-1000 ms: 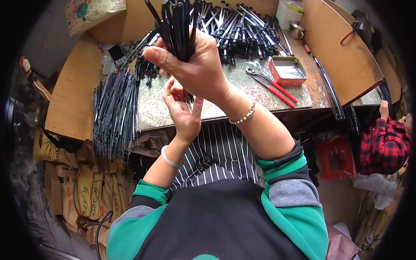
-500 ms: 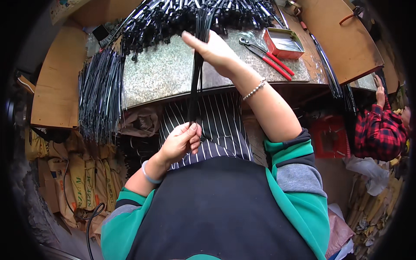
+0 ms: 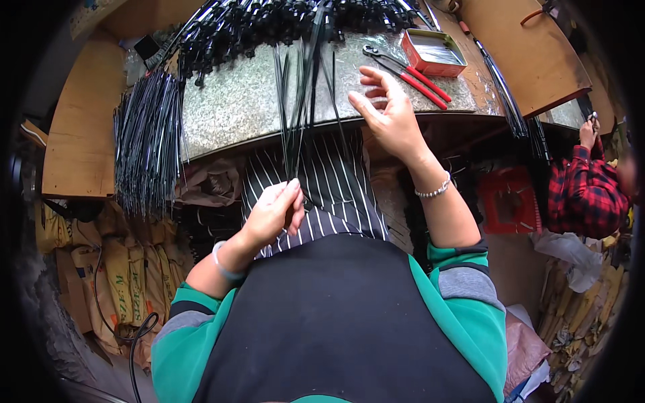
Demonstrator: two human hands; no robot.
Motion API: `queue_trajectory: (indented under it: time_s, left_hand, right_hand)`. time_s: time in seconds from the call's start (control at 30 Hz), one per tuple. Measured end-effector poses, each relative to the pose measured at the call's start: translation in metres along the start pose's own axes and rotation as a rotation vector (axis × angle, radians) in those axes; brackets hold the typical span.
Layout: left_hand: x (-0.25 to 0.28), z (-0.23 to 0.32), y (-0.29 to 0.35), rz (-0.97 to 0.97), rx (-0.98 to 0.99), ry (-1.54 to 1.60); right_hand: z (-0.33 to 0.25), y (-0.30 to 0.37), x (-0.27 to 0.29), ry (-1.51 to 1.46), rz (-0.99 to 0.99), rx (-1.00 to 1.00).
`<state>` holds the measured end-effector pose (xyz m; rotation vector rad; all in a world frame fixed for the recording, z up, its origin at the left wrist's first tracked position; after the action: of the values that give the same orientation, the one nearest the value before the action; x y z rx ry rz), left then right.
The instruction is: Assembling and securing bundles of black wires into a central hub using pliers.
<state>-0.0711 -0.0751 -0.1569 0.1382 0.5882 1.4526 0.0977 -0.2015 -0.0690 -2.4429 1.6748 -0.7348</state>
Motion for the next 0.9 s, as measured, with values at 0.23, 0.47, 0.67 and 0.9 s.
queue_trajectory:
  time_s: [0.23, 0.47, 0.67, 0.9]
  left_hand:
    - [-0.043, 0.032, 0.028, -0.184, -0.286, 0.064]
    - [-0.082, 0.046, 0.021, -0.288, -0.616, -0.491]
    - [-0.01, 0.174, 0.065, 0.626, -1.371, -0.915]
    - [-0.009, 0.264, 0.026, 0.545, -1.403, -0.92]
  right_hand:
    - [-0.02, 0.046, -0.024, -0.175, -0.402, -0.356]
    - [-0.058, 0.074, -0.073, -0.829, -0.304, -0.392]
    - [-0.076, 0.085, -0.037, -0.826, -0.4, -0.302]
    - [-0.087, 0.096, -0.043, -0.852, -0.57, -0.33]
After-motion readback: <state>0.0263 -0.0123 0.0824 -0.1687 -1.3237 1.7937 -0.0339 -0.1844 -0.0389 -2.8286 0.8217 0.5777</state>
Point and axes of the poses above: each hand's wrist, its own y-axis away from the middle knuckle, its own x-axis out of the back of the hand, z = x × y, the point moved 10 cm from there along -y, towards the middle knuckle, and after that the axes turned 1 degree about x, right-handed, at the moved point
